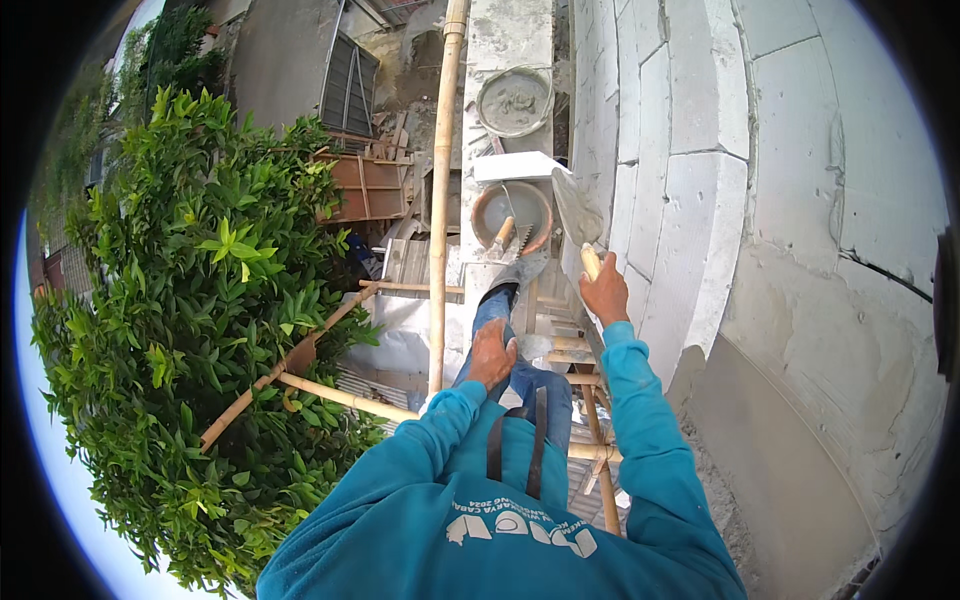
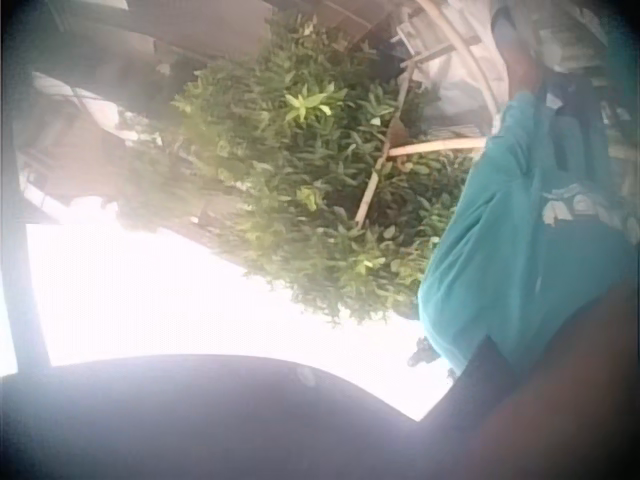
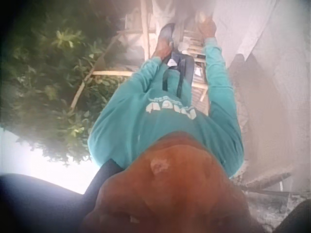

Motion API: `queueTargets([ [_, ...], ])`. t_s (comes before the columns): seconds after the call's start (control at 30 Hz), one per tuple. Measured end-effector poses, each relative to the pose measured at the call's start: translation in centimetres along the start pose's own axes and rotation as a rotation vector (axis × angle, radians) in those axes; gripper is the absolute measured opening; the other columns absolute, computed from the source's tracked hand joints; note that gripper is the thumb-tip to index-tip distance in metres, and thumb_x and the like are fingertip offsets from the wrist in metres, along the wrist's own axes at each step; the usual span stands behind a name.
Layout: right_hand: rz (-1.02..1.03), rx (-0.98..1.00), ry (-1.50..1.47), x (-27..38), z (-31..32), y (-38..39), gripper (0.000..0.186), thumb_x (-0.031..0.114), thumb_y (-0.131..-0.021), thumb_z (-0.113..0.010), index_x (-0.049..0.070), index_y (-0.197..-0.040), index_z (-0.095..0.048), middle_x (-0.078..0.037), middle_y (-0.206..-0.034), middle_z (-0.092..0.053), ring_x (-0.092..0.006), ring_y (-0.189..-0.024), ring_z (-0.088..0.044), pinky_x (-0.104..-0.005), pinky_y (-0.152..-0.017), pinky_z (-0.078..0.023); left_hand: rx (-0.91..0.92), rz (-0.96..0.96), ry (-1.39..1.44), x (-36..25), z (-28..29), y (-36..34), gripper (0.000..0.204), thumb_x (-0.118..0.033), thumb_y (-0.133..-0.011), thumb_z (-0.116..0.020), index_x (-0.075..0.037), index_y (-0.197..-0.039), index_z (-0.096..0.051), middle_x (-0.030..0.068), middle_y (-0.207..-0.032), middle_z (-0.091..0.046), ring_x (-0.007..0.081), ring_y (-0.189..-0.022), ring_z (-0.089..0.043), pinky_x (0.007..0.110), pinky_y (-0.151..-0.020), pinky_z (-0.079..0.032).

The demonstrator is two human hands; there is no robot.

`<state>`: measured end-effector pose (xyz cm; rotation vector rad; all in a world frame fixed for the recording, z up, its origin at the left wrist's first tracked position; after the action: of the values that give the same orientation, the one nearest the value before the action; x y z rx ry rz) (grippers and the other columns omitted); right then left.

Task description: The person handles white rectangular tiles on a bamboo scaffold, applies mortar to the back of a tile with a trowel, and places the tile against a wall. The person also uses a hammer to tap the tile into position.

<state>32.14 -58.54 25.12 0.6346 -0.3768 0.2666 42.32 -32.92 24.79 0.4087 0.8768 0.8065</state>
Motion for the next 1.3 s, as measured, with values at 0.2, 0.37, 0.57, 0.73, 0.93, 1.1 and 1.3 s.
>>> queueTargets([
  [0.2,-0.040,0.148,-0.090,5.4,-2.6,-20.3,0.036,0.027,-0.080,-0.065,-0.001,-0.102,-0.059,-0.023,-0.087,-0.068,-0.0370,-0.080,-0.069,-0.0457,-0.074,-0.054,0.019,0.147,-0.022,-1.9,0.0,-1.8,0.061,-0.033,-0.092,-0.057,0.000,-0.142,-0.042,0.0215,-0.147,-0.041,0.0372,-0.138,-0.036,0.049,-0.117,-0.022],
  [0.37,-0.202,0.435,-0.259,11.0,-5.2,-30.5,0.026,0.022,-0.083,-0.060,-0.003,-0.085,-0.063,-0.012,-0.066,-0.063,-0.0221,-0.058,-0.064,-0.0334,-0.049,-0.050,-0.016,0.191,-0.032,-3.3,0.0,-2.2,0.061,-0.032,-0.089,-0.064,-0.002,-0.138,-0.046,0.0200,-0.147,-0.042,0.0381,-0.136,-0.038,0.048,-0.114,-0.029],
  [0.57,-0.279,0.410,-0.428,15.0,-11.4,-36.3,0.021,0.015,-0.082,-0.057,-0.005,-0.086,-0.063,-0.011,-0.076,-0.063,-0.0209,-0.060,-0.063,-0.0321,-0.045,-0.047,-0.016,0.213,-0.052,-3.5,0.4,-3.0,0.060,-0.032,-0.088,-0.065,-0.002,-0.137,-0.046,0.0196,-0.146,-0.043,0.0383,-0.135,-0.039,0.048,-0.114,-0.029],
  [0.73,-0.167,0.242,-0.247,14.5,-17.3,-35.8,0.027,0.021,-0.083,-0.061,-0.004,-0.092,-0.066,-0.019,-0.092,-0.068,-0.0328,-0.080,-0.068,-0.0423,-0.062,-0.053,-0.012,0.231,-0.054,-3.9,1.0,-4.1,0.057,-0.031,-0.088,-0.066,-0.002,-0.134,-0.051,0.0186,-0.144,-0.046,0.0380,-0.134,-0.041,0.048,-0.113,-0.030],
  [0.93,0.099,-0.018,-0.224,9.2,-22.5,-32.0,0.038,0.030,-0.086,-0.064,-0.003,-0.105,-0.063,-0.027,-0.099,-0.067,-0.0448,-0.096,-0.064,-0.0506,-0.084,-0.049,-0.009,0.236,-0.079,-3.9,1.1,-4.6,0.056,-0.032,-0.088,-0.066,-0.002,-0.132,-0.052,0.0178,-0.143,-0.047,0.0374,-0.133,-0.042,0.047,-0.113,-0.030],
  [1.1,0.315,-0.141,-0.332,5.9,-21.9,-31.0,0.036,0.028,-0.087,-0.066,-0.003,-0.105,-0.060,-0.028,-0.096,-0.066,-0.0468,-0.093,-0.062,-0.0512,-0.080,-0.049,-0.007,0.206,-0.116,-4.0,1.3,-4.8,0.055,-0.033,-0.088,-0.065,-0.003,-0.132,-0.053,0.0173,-0.143,-0.048,0.0369,-0.133,-0.043,0.047,-0.112,-0.031],
  [1.3,0.330,-0.185,-0.379,4.5,-18.9,-29.0,0.036,0.027,-0.086,-0.067,-0.002,-0.107,-0.059,-0.028,-0.094,-0.065,-0.0475,-0.092,-0.061,-0.0516,-0.079,-0.049,0.001,0.160,-0.142,-3.7,1.6,-4.8,0.054,-0.033,-0.087,-0.066,-0.003,-0.131,-0.054,0.0177,-0.141,-0.050,0.0370,-0.132,-0.044,0.047,-0.112,-0.032],
])
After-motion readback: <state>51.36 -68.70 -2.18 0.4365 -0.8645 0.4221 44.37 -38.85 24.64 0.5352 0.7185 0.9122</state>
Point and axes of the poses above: each hand's wrist, its own y-axis away from the middle knuckle, its own z-axis out of the back of the hand, x = y × z, the point moved 1 cm from there along -y, towards the middle knuckle
